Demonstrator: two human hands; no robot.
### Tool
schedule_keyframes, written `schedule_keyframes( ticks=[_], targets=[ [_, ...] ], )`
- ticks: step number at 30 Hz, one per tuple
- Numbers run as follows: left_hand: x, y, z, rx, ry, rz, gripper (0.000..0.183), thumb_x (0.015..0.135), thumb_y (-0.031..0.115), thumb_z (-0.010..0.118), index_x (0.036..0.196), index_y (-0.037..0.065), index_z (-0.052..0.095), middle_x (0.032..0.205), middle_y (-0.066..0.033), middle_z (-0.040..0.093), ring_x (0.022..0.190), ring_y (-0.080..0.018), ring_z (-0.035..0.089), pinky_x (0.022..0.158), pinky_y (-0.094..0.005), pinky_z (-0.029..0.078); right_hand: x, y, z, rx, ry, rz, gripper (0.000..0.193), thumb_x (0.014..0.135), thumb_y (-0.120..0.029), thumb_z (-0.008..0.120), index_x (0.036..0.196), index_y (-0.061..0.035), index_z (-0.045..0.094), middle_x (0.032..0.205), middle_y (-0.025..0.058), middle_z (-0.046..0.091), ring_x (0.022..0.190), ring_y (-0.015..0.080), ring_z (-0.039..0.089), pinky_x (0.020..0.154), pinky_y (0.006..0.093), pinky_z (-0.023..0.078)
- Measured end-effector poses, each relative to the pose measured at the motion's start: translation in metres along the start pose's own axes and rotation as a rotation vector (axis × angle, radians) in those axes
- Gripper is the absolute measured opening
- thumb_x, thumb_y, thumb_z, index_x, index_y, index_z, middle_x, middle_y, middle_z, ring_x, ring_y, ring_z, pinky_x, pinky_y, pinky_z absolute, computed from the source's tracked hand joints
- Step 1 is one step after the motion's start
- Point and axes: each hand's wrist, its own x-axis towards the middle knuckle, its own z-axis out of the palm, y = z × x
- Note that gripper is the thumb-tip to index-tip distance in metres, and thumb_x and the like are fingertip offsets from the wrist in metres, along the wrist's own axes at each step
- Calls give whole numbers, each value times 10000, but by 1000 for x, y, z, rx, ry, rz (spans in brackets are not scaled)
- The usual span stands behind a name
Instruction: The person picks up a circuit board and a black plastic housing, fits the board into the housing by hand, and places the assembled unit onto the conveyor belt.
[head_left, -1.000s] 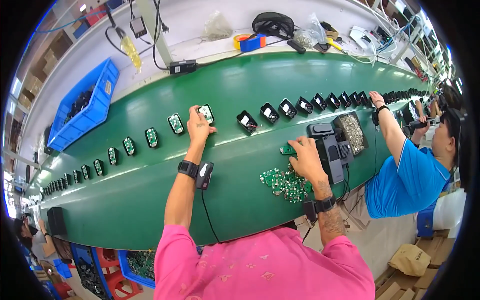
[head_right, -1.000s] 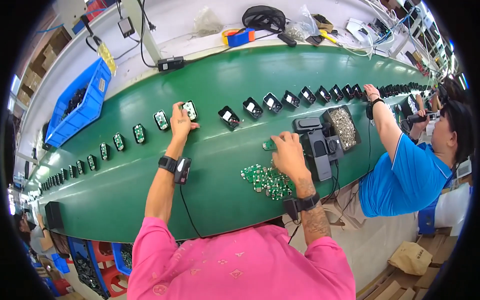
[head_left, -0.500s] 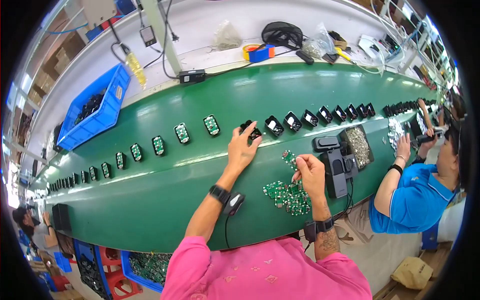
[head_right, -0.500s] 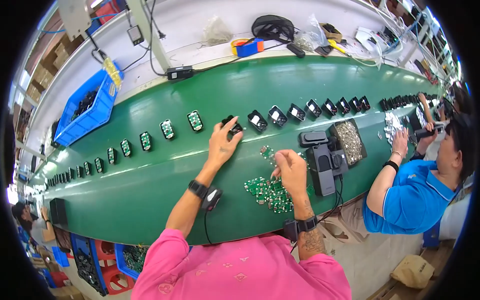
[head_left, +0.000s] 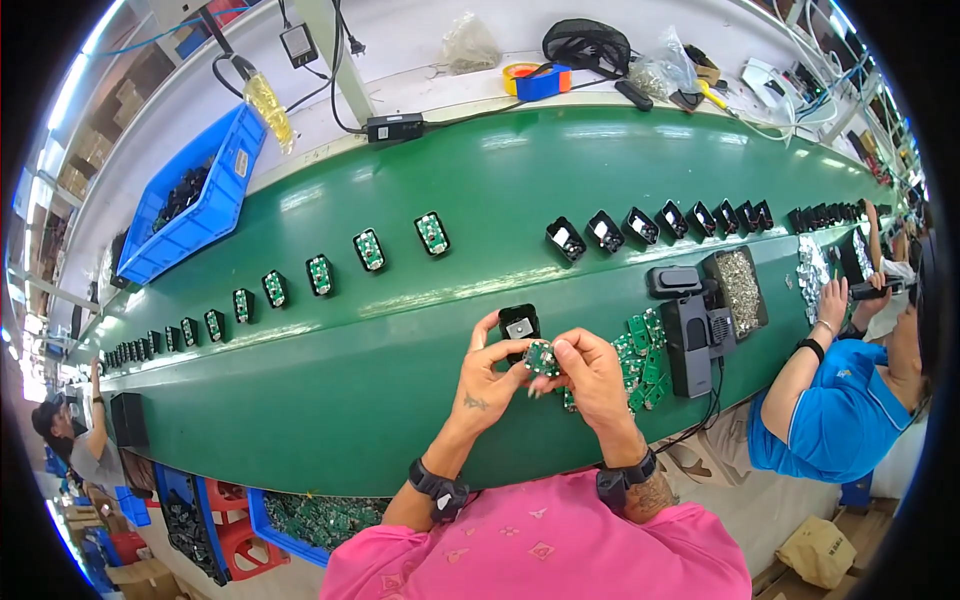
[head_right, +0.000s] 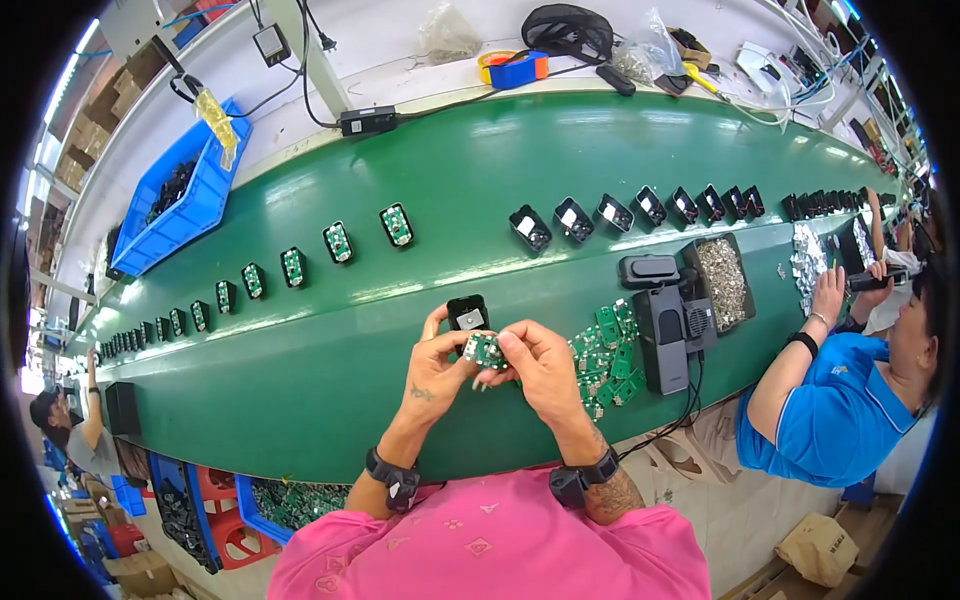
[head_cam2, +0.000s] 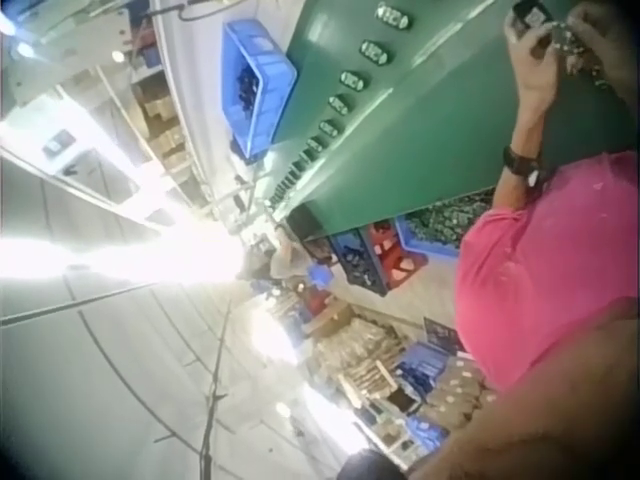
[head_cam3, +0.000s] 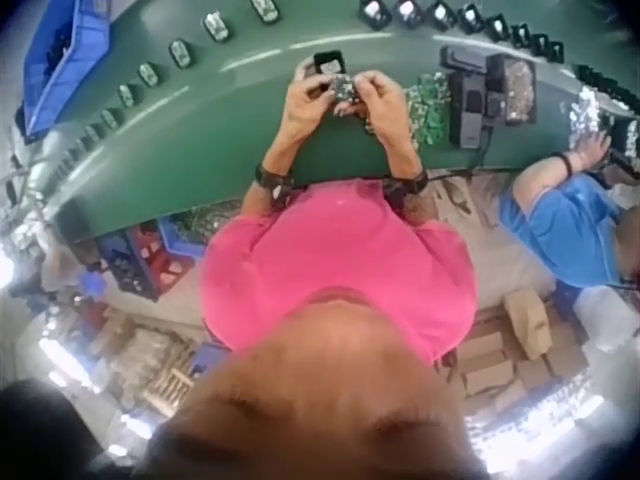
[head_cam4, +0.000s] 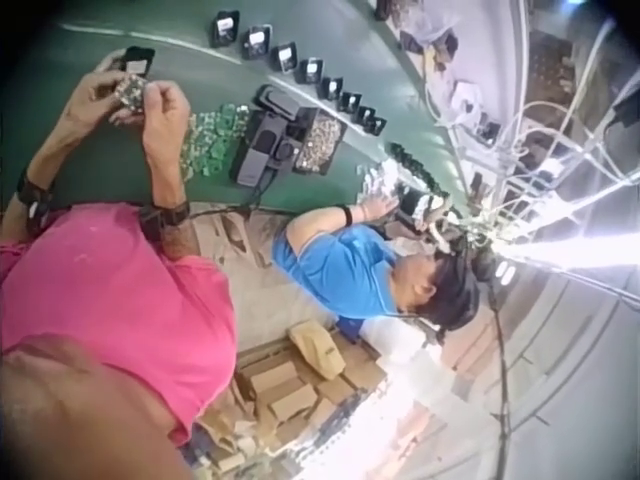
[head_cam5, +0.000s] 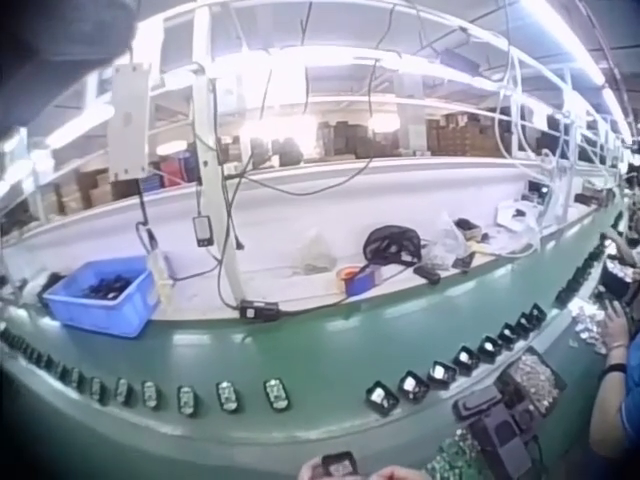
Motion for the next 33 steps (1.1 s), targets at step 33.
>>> schedule_keyframes(
  ticks=[33],
  targets=[
    [5, 31, 4, -331, -52, -217, 659, 841, 0, 708, 1443, 30, 443, 1366, -102, 470, 1077, -185, 614, 855, -314, 569, 3, -11, 5, -784, 177, -310, 177, 946, -134, 663, 1041, -12, 577, 710, 60, 616, 631, 129, 587, 566, 281, 467]
  ],
)
